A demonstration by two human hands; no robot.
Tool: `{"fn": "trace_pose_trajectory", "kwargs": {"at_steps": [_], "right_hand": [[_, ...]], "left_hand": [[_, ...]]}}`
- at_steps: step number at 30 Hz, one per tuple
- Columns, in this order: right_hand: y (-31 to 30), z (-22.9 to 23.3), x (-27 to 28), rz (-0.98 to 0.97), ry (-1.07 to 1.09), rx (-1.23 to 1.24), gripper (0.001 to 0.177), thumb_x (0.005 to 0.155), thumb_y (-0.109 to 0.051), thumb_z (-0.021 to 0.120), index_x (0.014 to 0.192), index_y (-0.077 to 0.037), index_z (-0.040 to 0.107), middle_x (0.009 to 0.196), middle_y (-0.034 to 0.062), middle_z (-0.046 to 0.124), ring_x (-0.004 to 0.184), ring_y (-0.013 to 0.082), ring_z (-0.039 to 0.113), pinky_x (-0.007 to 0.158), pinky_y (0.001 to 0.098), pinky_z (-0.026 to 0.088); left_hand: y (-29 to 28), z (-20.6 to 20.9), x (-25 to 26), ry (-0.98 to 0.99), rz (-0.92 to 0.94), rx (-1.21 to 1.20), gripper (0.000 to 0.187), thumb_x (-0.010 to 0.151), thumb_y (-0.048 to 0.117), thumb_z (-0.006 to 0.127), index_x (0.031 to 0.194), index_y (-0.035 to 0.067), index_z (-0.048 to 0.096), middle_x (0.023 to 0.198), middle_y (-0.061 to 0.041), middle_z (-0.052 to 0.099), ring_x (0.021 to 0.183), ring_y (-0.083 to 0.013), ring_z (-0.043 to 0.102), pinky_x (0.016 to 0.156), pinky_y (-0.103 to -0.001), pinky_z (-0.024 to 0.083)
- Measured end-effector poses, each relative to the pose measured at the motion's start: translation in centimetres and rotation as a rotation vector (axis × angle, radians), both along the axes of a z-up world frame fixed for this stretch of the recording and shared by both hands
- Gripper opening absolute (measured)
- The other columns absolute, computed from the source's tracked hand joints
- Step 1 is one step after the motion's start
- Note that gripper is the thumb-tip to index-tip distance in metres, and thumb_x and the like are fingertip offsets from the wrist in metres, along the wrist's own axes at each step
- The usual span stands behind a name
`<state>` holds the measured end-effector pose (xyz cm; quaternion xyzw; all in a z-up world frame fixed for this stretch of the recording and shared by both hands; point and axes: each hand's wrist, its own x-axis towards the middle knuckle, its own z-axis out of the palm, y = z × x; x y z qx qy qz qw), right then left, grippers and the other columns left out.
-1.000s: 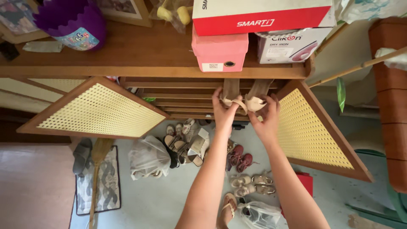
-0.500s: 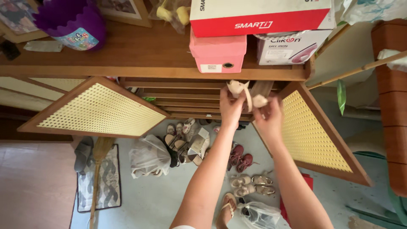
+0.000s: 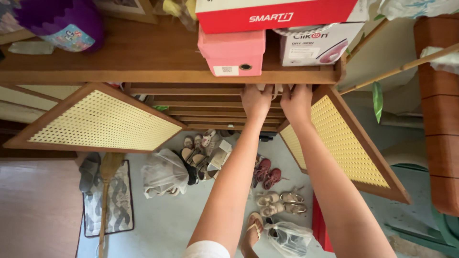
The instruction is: The person opens a wooden shoe cabinet and removes various items including boxes, shoes, and a book. They place the items on the floor, sweep the empty shelves with a broom, and then begin placing some shoes back into the cabinet.
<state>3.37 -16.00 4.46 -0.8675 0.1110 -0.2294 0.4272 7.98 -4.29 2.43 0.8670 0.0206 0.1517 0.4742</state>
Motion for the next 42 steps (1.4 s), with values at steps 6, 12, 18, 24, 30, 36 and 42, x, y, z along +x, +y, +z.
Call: {"fn": "trace_pose_trajectory", "kwargs": {"at_steps": [6, 12, 18, 24, 30, 36, 42], "right_hand": [[0.7, 2.4, -0.7, -0.013, -0.285, -0.203, 0.050, 0.083, -0.005, 0.080, 0.125, 0.010, 0.056, 0.115, 0.0337, 0.061, 0.098, 0.0498, 0.063, 0.080, 0.0463, 0.054], [0.2, 4.8, 0.0, 0.061, -0.107, -0.112, 0.032, 0.084, -0.007, 0.083, 0.111, 0.003, 0.070, 0.105, 0.0232, 0.073, 0.099, 0.0403, 0.070, 0.083, 0.0437, 0.056], [-0.7, 3.7, -0.1, 0.130, -0.180, -0.080, 0.028, 0.087, -0.002, 0.075, 0.114, 0.006, 0.068, 0.104, 0.0247, 0.072, 0.097, 0.0401, 0.071, 0.081, 0.0423, 0.056], [-1.1, 2.0, 0.6, 0.063, -0.084, -0.049, 0.027, 0.094, -0.006, 0.076, 0.118, 0.004, 0.066, 0.108, 0.0230, 0.071, 0.097, 0.0393, 0.072, 0.079, 0.0432, 0.057], [1.3, 0.1, -3.2, 0.057, -0.233, 0.030, 0.079, 0.096, -0.005, 0.072, 0.159, 0.004, 0.025, 0.161, 0.0293, 0.036, 0.152, 0.0418, 0.037, 0.127, 0.0477, 0.030], [9.5, 0.0, -17.3, -0.099, 0.127, 0.483, 0.079, 0.097, -0.030, 0.061, 0.162, -0.006, 0.024, 0.167, 0.0205, 0.030, 0.155, 0.0341, 0.026, 0.126, 0.0471, 0.019], [14.2, -5.8, -26.2, 0.348, 0.089, -0.069, 0.058, 0.101, -0.043, 0.051, 0.147, -0.008, 0.050, 0.161, 0.0184, 0.041, 0.152, 0.0366, 0.035, 0.123, 0.0515, 0.024]], "left_hand": [[1.6, 3.0, -0.6, 0.107, -0.091, 0.092, 0.047, 0.085, 0.044, 0.072, 0.115, 0.008, 0.067, 0.101, -0.021, 0.073, 0.092, -0.0421, 0.069, 0.079, -0.052, 0.056], [2.2, 4.0, 0.1, 0.132, -0.150, 0.275, 0.035, 0.090, 0.047, 0.070, 0.105, 0.016, 0.072, 0.084, -0.016, 0.074, 0.080, -0.0400, 0.071, 0.069, -0.052, 0.057], [2.1, 4.7, -0.9, -0.027, -0.123, 0.196, 0.031, 0.086, 0.040, 0.075, 0.103, 0.014, 0.071, 0.083, -0.015, 0.073, 0.076, -0.0398, 0.071, 0.062, -0.052, 0.056], [2.4, 4.0, 0.1, -0.101, -0.172, 0.236, 0.017, 0.088, 0.031, 0.074, 0.098, 0.017, 0.073, 0.081, -0.012, 0.074, 0.076, -0.0377, 0.071, 0.063, -0.050, 0.057], [3.6, 2.8, -0.4, 0.051, -0.273, 0.084, 0.041, 0.091, 0.034, 0.073, 0.122, 0.010, 0.061, 0.105, -0.018, 0.074, 0.093, -0.0358, 0.073, 0.080, -0.046, 0.058], [9.0, -1.7, -11.2, 0.592, -0.144, -0.779, 0.100, 0.087, 0.055, 0.064, 0.165, 0.020, 0.011, 0.167, -0.015, 0.025, 0.152, -0.0361, 0.032, 0.117, -0.058, 0.030], [11.8, -5.3, -25.1, 1.135, -0.189, -1.511, 0.083, 0.093, 0.066, 0.046, 0.161, 0.022, 0.028, 0.161, -0.010, 0.043, 0.149, -0.0267, 0.038, 0.118, -0.052, 0.024]]}}
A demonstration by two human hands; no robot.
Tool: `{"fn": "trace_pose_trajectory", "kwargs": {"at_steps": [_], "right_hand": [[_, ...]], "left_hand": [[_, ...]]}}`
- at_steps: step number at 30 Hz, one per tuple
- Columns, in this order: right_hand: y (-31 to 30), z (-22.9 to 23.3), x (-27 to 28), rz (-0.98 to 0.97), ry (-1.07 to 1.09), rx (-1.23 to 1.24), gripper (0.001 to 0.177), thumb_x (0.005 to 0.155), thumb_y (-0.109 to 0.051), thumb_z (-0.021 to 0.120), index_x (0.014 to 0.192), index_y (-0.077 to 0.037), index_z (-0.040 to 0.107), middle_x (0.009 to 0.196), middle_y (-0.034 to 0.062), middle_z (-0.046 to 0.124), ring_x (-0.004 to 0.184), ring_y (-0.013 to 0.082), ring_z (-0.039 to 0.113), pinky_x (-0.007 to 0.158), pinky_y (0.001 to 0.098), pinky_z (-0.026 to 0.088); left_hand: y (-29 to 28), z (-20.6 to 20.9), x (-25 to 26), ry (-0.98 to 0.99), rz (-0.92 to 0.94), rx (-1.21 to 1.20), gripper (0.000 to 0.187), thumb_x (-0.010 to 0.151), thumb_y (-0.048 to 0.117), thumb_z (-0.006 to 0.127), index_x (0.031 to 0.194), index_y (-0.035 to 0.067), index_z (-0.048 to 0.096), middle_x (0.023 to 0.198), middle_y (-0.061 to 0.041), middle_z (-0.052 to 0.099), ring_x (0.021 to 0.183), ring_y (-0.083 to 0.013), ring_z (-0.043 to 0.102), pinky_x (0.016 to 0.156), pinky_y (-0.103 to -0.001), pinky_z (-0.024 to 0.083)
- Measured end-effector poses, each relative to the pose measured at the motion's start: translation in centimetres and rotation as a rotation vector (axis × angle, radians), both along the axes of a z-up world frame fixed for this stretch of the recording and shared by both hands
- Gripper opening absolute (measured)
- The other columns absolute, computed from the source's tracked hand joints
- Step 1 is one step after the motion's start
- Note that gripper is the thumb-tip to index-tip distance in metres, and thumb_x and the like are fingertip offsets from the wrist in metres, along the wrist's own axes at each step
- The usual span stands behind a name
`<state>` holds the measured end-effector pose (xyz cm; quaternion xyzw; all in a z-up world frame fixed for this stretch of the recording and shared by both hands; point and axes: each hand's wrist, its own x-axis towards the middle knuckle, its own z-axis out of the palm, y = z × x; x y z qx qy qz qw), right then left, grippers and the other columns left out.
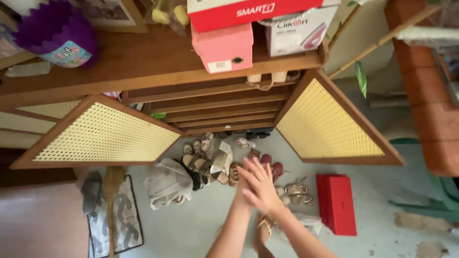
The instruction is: The person opens a wooden shoe cabinet and removes various items including boxes, shoes, and a book. They place the items on the floor, sweep the empty shelves with a broom, and then begin placing some shoes back into the cabinet.
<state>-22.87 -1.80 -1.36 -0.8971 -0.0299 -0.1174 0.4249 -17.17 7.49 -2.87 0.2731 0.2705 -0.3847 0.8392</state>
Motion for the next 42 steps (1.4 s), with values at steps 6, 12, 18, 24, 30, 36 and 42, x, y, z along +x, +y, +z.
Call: {"fn": "trace_pose_trajectory", "kwargs": {"at_steps": [6, 12, 18, 24, 30, 36, 42], "right_hand": [[-0.5, -8.6, -1.8, -0.407, 0.770, 0.792, 0.070, 0.099, -0.059, 0.042, 0.149, -0.010, 0.048, 0.156, 0.0149, 0.048, 0.146, 0.0351, 0.040, 0.120, 0.0505, 0.029], [13.6, -0.8, -4.9, 0.123, 0.576, 2.074, 0.082, 0.099, -0.071, 0.038, 0.151, -0.010, 0.047, 0.153, 0.0165, 0.051, 0.140, 0.0340, 0.045, 0.116, 0.0466, 0.033], [19.6, 8.0, -8.8, -0.026, 0.628, 2.263, 0.066, 0.097, -0.056, 0.046, 0.149, -0.016, 0.049, 0.151, 0.0112, 0.052, 0.136, 0.0270, 0.050, 0.113, 0.0479, 0.035], [22.6, 2.2, -11.3, -0.526, 0.695, 2.188, 0.045, 0.100, -0.037, 0.053, 0.139, -0.016, 0.058, 0.137, 0.0050, 0.063, 0.120, 0.0218, 0.059, 0.108, 0.0439, 0.040], [19.2, -1.4, -14.9, -0.690, 0.604, 2.197, 0.033, 0.099, -0.034, 0.055, 0.126, -0.017, 0.066, 0.117, -0.0012, 0.068, 0.104, 0.0174, 0.063, 0.099, 0.0426, 0.045], [12.4, -0.6, -14.6, -0.699, 0.475, 2.120, 0.029, 0.099, -0.035, 0.056, 0.117, -0.017, 0.069, 0.105, -0.0010, 0.072, 0.097, 0.0171, 0.065, 0.096, 0.0431, 0.046], [7.5, -3.5, -12.4, -0.662, 0.386, 2.104, 0.024, 0.100, -0.034, 0.057, 0.109, -0.017, 0.071, 0.102, -0.0019, 0.073, 0.096, 0.0171, 0.066, 0.095, 0.0430, 0.047]], "left_hand": [[7.4, 6.2, -5.8, -0.416, -0.038, -0.025, 0.077, 0.103, 0.066, 0.038, 0.158, 0.012, 0.041, 0.155, -0.016, 0.054, 0.149, -0.0271, 0.043, 0.120, -0.049, 0.024], [17.9, 1.6, -10.7, -1.802, -0.421, 0.911, 0.072, 0.092, 0.053, 0.067, 0.151, 0.016, 0.051, 0.158, -0.018, 0.046, 0.150, -0.0416, 0.038, 0.119, -0.056, 0.031], [40.2, -4.3, -12.8, -1.090, -0.748, 1.885, 0.084, 0.067, 0.016, 0.080, 0.145, 0.011, 0.050, 0.155, -0.031, 0.037, 0.136, -0.0432, 0.045, 0.102, -0.051, 0.044], [49.2, -4.9, -16.1, -0.407, -0.603, 1.792, 0.031, 0.092, 0.032, 0.071, 0.116, 0.014, 0.077, 0.092, -0.018, 0.078, 0.087, -0.0336, 0.077, 0.083, -0.042, 0.059], [45.3, -4.5, -13.8, -0.688, -0.176, 1.781, 0.026, 0.105, 0.027, 0.067, 0.117, 0.004, 0.069, 0.106, -0.019, 0.076, 0.099, -0.0353, 0.071, 0.087, -0.042, 0.056], [36.4, -5.1, -9.0, -0.890, -0.011, 1.199, 0.068, 0.085, 0.009, 0.082, 0.140, -0.007, 0.047, 0.140, -0.024, 0.054, 0.123, -0.0329, 0.060, 0.100, -0.040, 0.053], [30.9, -9.3, -6.4, -0.922, -0.154, 1.197, 0.060, 0.087, 0.022, 0.081, 0.139, 0.005, 0.057, 0.128, -0.015, 0.068, 0.102, -0.0213, 0.073, 0.085, -0.033, 0.059]]}}
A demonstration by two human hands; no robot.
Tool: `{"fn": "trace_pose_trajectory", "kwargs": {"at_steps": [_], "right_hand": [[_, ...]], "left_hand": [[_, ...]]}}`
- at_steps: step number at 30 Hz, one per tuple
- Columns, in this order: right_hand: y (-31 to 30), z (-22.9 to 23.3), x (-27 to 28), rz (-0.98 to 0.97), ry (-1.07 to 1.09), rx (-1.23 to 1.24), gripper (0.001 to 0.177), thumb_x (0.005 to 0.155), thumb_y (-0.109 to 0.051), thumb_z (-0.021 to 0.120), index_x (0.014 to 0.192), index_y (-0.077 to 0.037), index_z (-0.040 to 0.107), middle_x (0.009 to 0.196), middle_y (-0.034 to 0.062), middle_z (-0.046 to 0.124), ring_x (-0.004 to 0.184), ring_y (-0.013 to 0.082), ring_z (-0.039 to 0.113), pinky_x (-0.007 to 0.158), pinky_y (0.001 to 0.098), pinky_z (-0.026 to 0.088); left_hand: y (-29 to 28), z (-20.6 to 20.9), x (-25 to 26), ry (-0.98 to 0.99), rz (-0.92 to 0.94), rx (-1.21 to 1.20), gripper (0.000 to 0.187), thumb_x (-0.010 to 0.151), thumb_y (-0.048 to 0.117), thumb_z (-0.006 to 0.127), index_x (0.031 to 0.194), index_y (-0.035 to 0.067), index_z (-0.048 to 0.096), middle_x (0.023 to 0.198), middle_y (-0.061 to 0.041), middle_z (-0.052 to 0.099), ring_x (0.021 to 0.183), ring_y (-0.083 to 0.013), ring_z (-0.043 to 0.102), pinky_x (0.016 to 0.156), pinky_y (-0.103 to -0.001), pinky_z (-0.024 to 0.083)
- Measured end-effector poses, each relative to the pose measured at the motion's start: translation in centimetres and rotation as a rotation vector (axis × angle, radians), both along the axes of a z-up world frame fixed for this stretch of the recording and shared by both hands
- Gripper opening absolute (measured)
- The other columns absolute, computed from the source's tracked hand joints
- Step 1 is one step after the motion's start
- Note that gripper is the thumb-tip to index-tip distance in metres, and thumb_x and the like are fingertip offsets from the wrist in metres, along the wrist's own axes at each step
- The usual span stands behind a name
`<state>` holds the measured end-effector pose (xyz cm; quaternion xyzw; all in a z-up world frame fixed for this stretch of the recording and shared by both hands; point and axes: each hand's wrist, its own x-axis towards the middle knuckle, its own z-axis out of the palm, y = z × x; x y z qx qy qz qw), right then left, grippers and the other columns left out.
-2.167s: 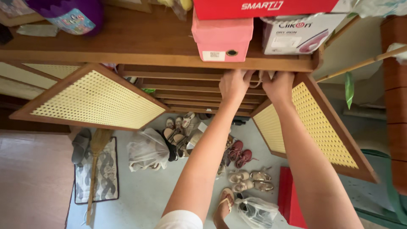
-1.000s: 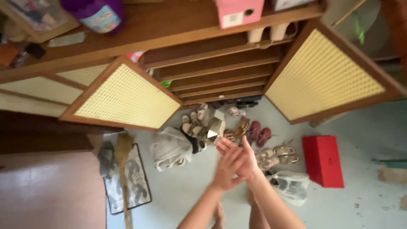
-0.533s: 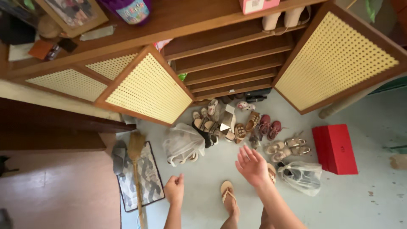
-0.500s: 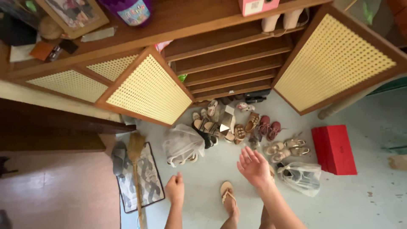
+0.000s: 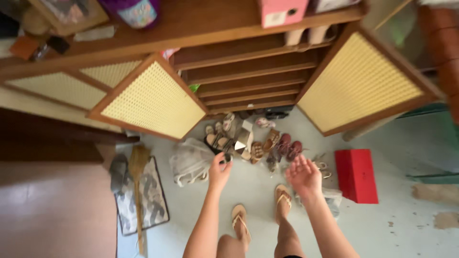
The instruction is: The person opens a wooden shoe cabinet and removes various items including boxes, shoes, and a book. They place the items on the floor, sweep the empty shelves with a broom, and then begin placing some shoes back into the cabinet.
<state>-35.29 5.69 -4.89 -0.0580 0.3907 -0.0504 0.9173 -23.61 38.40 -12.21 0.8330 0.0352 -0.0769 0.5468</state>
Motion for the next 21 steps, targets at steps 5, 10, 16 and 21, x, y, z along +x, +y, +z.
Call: {"fn": "trace_pose_trajectory", "kwargs": {"at_steps": [5, 10, 16, 21], "right_hand": [[3.6, -6.9, 1.7, 0.055, 0.106, -0.014, 0.024, 0.101, -0.037, 0.056, 0.109, -0.021, 0.071, 0.101, -0.0041, 0.072, 0.094, 0.0146, 0.064, 0.094, 0.0396, 0.046], [11.8, -18.1, 2.7, 0.142, 0.216, -0.041, 0.021, 0.100, -0.038, 0.055, 0.109, -0.023, 0.068, 0.101, -0.0074, 0.071, 0.093, 0.0137, 0.063, 0.092, 0.0395, 0.046], [22.6, -33.6, 4.6, 0.553, 0.262, -0.168, 0.026, 0.101, -0.041, 0.060, 0.120, -0.023, 0.067, 0.112, -0.0076, 0.070, 0.099, 0.0144, 0.063, 0.089, 0.0373, 0.045], [25.4, -45.0, 7.0, 1.036, 0.420, -0.823, 0.041, 0.092, -0.040, 0.065, 0.126, -0.018, 0.069, 0.125, 0.0014, 0.073, 0.111, 0.0211, 0.066, 0.096, 0.0399, 0.048]], "left_hand": [[2.5, -6.6, -0.7, 0.226, 0.087, -0.100, 0.057, 0.086, 0.026, 0.080, 0.135, 0.009, 0.057, 0.119, -0.010, 0.072, 0.088, -0.0173, 0.073, 0.076, -0.032, 0.058], [11.7, -14.6, -1.4, 0.309, 0.111, 0.050, 0.046, 0.088, 0.031, 0.080, 0.124, 0.008, 0.066, 0.107, -0.011, 0.081, 0.094, -0.0182, 0.074, 0.085, -0.031, 0.056], [17.6, -25.0, -3.3, 0.312, 0.092, 0.416, 0.038, 0.087, 0.033, 0.080, 0.111, 0.007, 0.069, 0.095, -0.009, 0.078, 0.094, -0.0235, 0.073, 0.084, -0.034, 0.054], [12.6, -36.3, -2.6, 0.100, 0.032, 0.255, 0.034, 0.091, 0.034, 0.075, 0.113, 0.009, 0.068, 0.094, -0.008, 0.078, 0.085, -0.0222, 0.075, 0.076, -0.033, 0.059]]}}
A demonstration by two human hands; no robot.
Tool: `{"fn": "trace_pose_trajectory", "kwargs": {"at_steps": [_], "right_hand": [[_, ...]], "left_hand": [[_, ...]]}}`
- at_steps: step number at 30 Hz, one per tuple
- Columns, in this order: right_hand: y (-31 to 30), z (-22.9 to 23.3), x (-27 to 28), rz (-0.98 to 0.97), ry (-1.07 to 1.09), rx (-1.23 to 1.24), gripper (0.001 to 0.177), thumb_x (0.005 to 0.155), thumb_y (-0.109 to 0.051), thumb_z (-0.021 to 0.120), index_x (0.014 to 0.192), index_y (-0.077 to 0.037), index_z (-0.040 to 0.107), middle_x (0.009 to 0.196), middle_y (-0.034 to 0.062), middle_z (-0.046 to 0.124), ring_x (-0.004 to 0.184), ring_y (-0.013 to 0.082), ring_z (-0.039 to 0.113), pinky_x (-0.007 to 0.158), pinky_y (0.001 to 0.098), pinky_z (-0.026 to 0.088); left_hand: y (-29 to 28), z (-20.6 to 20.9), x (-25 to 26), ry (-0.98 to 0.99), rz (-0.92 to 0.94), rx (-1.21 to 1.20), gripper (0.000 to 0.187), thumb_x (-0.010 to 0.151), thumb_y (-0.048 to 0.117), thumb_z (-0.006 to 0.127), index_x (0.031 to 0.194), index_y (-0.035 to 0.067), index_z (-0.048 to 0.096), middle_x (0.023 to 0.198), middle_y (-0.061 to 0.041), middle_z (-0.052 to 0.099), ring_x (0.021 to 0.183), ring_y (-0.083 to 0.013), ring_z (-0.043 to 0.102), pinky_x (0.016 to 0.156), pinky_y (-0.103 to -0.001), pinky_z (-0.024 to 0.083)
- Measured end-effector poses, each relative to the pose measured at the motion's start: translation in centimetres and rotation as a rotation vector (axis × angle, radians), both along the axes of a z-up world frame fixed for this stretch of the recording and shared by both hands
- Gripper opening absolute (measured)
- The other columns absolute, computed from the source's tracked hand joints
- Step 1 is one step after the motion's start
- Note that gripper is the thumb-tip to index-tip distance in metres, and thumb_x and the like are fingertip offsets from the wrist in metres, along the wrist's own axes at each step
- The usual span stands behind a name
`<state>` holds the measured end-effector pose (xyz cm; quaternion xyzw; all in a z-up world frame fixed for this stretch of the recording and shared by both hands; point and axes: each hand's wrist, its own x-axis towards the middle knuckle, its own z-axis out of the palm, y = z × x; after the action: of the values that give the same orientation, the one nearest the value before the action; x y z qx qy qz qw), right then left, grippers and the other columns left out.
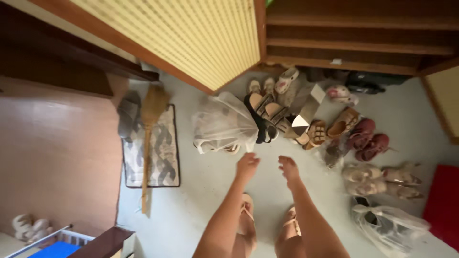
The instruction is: The person opens a wooden shoe cabinet and removes various items including boxes, shoes, and a book. They place the items on the floor, sweep the empty shelves with a broom, and then begin placing some shoes back into the cabinet.
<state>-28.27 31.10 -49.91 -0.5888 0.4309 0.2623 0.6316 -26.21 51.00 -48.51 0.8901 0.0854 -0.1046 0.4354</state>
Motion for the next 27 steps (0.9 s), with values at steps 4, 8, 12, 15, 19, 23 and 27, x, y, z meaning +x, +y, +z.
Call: {"fn": "trace_pose_trajectory", "kwargs": {"at_steps": [4, 8, 12, 15, 19, 23, 27], "right_hand": [[-1.4, -7.1, 3.2, 0.377, -0.203, -0.770, 0.072, 0.079, -0.049, 0.082, 0.137, -0.013, 0.059, 0.144, 0.0171, 0.056, 0.131, 0.0369, 0.055, 0.111, 0.0480, 0.046], [-5.4, -12.1, 6.7, 0.506, -0.066, -0.904, 0.109, 0.075, -0.046, 0.083, 0.161, -0.015, 0.023, 0.167, 0.0137, 0.023, 0.147, 0.0462, 0.025, 0.112, 0.0648, 0.030], [-8.2, -15.5, 8.5, 0.669, -0.250, -0.934, 0.120, 0.074, -0.056, 0.080, 0.161, -0.006, 0.013, 0.165, 0.0189, 0.024, 0.143, 0.0490, 0.029, 0.114, 0.0667, 0.028], [-8.6, -17.6, 9.0, 0.712, -0.106, -0.936, 0.124, 0.069, -0.064, 0.078, 0.161, -0.011, 0.014, 0.163, 0.0156, 0.026, 0.145, 0.0447, 0.030, 0.115, 0.0657, 0.026], [-8.7, -19.4, 10.6, -0.214, -0.145, 0.019, 0.114, 0.063, -0.075, 0.067, 0.154, -0.014, 0.033, 0.157, 0.0128, 0.039, 0.139, 0.0408, 0.037, 0.109, 0.0642, 0.029], [-7.7, -20.4, 11.1, 0.076, -0.316, -0.081, 0.086, 0.070, -0.062, 0.072, 0.141, -0.016, 0.055, 0.145, 0.0078, 0.057, 0.131, 0.0321, 0.051, 0.106, 0.0513, 0.038], [-6.6, -20.5, 10.2, 0.579, -0.560, -0.567, 0.074, 0.065, -0.042, 0.087, 0.128, -0.010, 0.065, 0.129, 0.0088, 0.069, 0.119, 0.0248, 0.064, 0.100, 0.0365, 0.052]], "left_hand": [[-5.2, -8.7, 2.9, -0.052, -0.051, -0.086, 0.034, 0.088, 0.026, 0.080, 0.114, 0.006, 0.070, 0.106, -0.011, 0.074, 0.096, -0.0255, 0.071, 0.083, -0.037, 0.056], [-9.4, -15.2, 7.8, 0.470, 0.463, -0.695, 0.038, 0.089, 0.029, 0.076, 0.121, 0.008, 0.068, 0.106, -0.011, 0.069, 0.097, -0.0239, 0.061, 0.082, -0.039, 0.049], [-13.1, -19.2, 12.0, 0.275, 0.715, -0.896, 0.048, 0.089, 0.032, 0.076, 0.128, 0.010, 0.061, 0.122, -0.005, 0.066, 0.112, -0.0204, 0.059, 0.094, -0.038, 0.046], [-13.6, -21.1, 14.6, 0.296, 0.755, -0.668, 0.057, 0.088, 0.031, 0.076, 0.138, 0.011, 0.058, 0.128, -0.007, 0.063, 0.114, -0.0226, 0.058, 0.097, -0.039, 0.047], [-13.9, -22.8, 15.8, 0.287, 0.732, -0.554, 0.053, 0.086, 0.027, 0.074, 0.130, 0.002, 0.060, 0.123, -0.016, 0.066, 0.111, -0.0309, 0.062, 0.096, -0.043, 0.049], [-15.3, -23.9, 14.0, 0.187, 0.735, -0.713, 0.053, 0.085, 0.023, 0.070, 0.132, 0.006, 0.054, 0.125, -0.013, 0.063, 0.111, -0.0293, 0.060, 0.095, -0.044, 0.050], [-14.5, -25.0, 13.3, 0.423, 0.890, -1.077, 0.046, 0.092, 0.030, 0.068, 0.129, 0.004, 0.062, 0.123, -0.015, 0.064, 0.102, -0.0308, 0.056, 0.085, -0.047, 0.046]]}}
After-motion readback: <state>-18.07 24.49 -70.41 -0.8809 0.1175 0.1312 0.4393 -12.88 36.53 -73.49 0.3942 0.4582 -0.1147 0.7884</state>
